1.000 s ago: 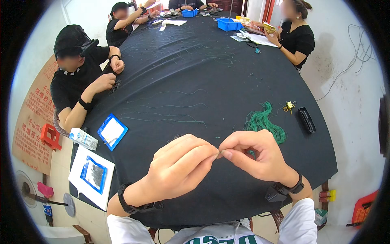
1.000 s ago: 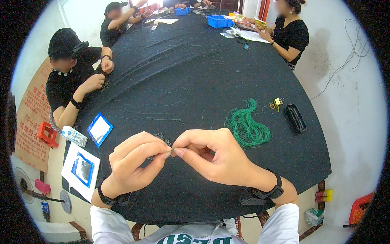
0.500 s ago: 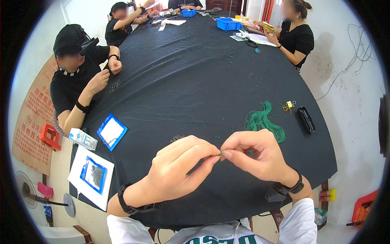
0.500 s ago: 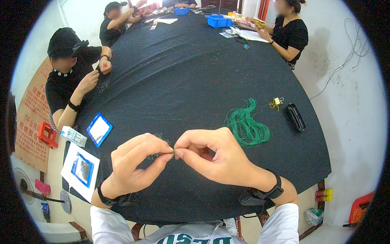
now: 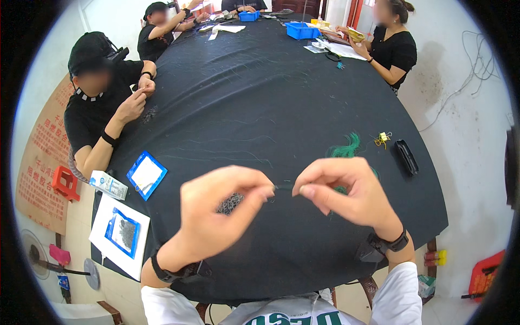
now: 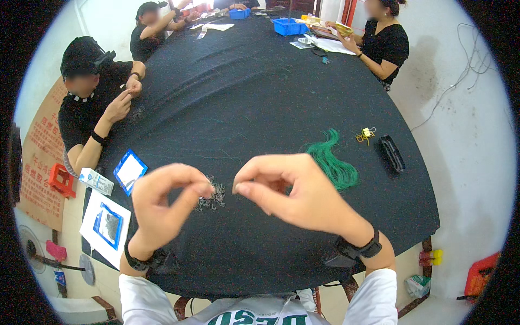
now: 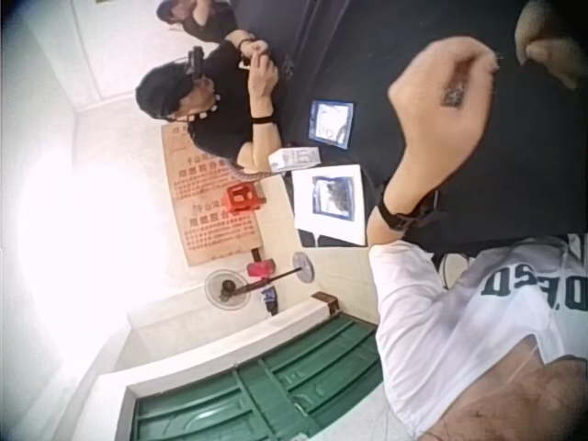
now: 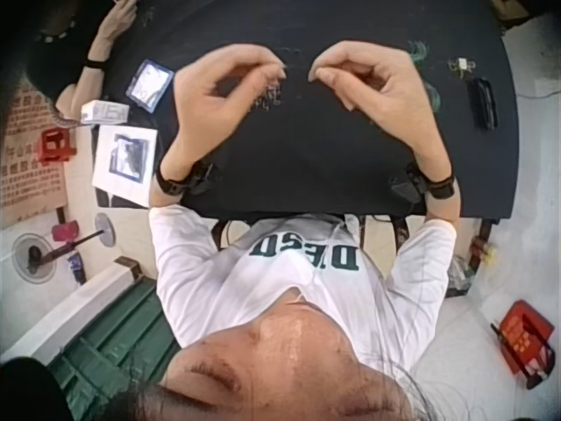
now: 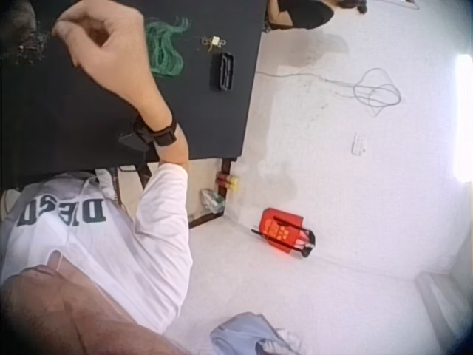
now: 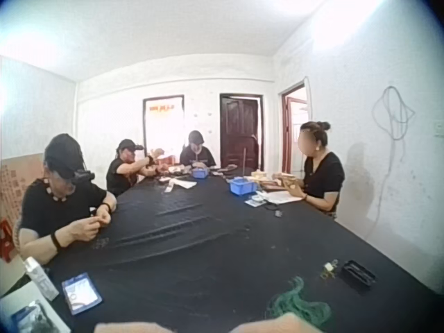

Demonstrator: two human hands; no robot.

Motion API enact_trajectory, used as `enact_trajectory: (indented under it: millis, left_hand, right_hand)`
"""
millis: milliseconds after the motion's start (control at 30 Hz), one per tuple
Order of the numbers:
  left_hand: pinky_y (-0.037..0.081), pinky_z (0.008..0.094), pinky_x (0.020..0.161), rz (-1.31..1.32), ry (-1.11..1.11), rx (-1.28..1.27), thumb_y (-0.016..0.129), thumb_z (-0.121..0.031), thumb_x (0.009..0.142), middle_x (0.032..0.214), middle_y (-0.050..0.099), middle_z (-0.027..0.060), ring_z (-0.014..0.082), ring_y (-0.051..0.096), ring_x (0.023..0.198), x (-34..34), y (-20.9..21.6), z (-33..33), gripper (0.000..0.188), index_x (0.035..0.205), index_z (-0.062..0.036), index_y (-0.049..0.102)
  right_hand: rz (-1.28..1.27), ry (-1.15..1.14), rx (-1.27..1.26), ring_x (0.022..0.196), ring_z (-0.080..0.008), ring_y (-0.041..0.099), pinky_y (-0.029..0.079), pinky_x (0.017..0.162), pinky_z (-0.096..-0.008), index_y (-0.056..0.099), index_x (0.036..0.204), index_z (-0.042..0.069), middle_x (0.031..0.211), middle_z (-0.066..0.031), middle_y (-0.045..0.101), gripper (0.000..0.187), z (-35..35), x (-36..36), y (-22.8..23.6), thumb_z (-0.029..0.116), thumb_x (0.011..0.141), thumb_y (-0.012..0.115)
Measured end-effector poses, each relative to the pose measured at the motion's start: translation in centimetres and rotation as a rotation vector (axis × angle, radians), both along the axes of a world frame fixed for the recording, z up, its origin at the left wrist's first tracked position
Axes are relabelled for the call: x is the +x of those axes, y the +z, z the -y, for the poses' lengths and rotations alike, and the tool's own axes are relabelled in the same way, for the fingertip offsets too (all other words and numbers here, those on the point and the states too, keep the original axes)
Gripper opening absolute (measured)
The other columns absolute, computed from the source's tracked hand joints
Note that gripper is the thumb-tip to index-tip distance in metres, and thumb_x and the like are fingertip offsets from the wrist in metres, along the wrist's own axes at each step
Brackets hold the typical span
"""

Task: The person threads small metal hooks and components onto a green line by hand at a table.

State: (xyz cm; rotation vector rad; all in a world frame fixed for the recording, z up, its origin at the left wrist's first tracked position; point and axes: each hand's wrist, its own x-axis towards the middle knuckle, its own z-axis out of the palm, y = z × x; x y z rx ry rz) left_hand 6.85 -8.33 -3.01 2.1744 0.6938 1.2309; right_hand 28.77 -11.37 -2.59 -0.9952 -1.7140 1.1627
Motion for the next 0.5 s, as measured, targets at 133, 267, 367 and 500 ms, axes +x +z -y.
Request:
enact_trajectory:
  millis: [133, 267, 367, 500]
  left_hand:
    - [0.050, 0.0221, 0.067, 0.206, 0.003, -0.230, 0.062, 0.002, 0.083, 0.083, 0.066, 0.0082, 0.0121, 0.063, 0.074, -1.3, 0.5, -1.6, 0.008, 0.090, 0.0027, 0.065]
    - [0.052, 0.0253, 0.064, 0.386, -0.057, -0.381, 0.061, -0.001, 0.084, 0.080, 0.063, 0.0094, 0.0134, 0.062, 0.072, -2.9, 0.9, -2.9, 0.008, 0.089, 0.0044, 0.063]
    - [0.051, 0.0252, 0.061, 0.482, -0.118, -0.464, 0.057, -0.006, 0.087, 0.079, 0.060, 0.0081, 0.0133, 0.060, 0.070, -3.6, 1.6, -3.3, 0.011, 0.090, 0.0034, 0.061]
    - [0.049, 0.0247, 0.058, 0.591, -0.146, -0.494, 0.055, -0.010, 0.089, 0.081, 0.057, 0.0074, 0.0121, 0.056, 0.070, -5.2, 2.3, -3.6, 0.013, 0.093, 0.0021, 0.060]
  right_hand:
    - [0.057, -0.036, -0.073, 0.060, -0.0047, 0.055, 0.042, 0.051, -0.0179, 0.066, 0.089, 0.001, 0.067, -0.0004, 0.060, 0.012, -1.5, 2.0, 1.1, 0.010, 0.088, 0.058]
    - [0.091, -0.077, 0.000, 0.064, -0.0074, 0.059, 0.048, 0.061, -0.0208, 0.067, 0.088, -0.001, 0.070, -0.0035, 0.063, 0.013, -3.5, 4.1, -0.1, 0.009, 0.087, 0.059]
    - [0.180, -0.196, 0.053, 0.064, -0.0096, 0.061, 0.048, 0.065, -0.0211, 0.068, 0.088, -0.002, 0.068, -0.0058, 0.065, 0.013, -4.4, 5.8, -0.8, 0.008, 0.085, 0.060]
    - [0.200, -0.194, -0.010, 0.068, -0.0108, 0.063, 0.049, 0.068, -0.0218, 0.068, 0.089, -0.001, 0.071, -0.0057, 0.066, 0.013, -5.6, 6.9, -1.3, 0.008, 0.085, 0.060]
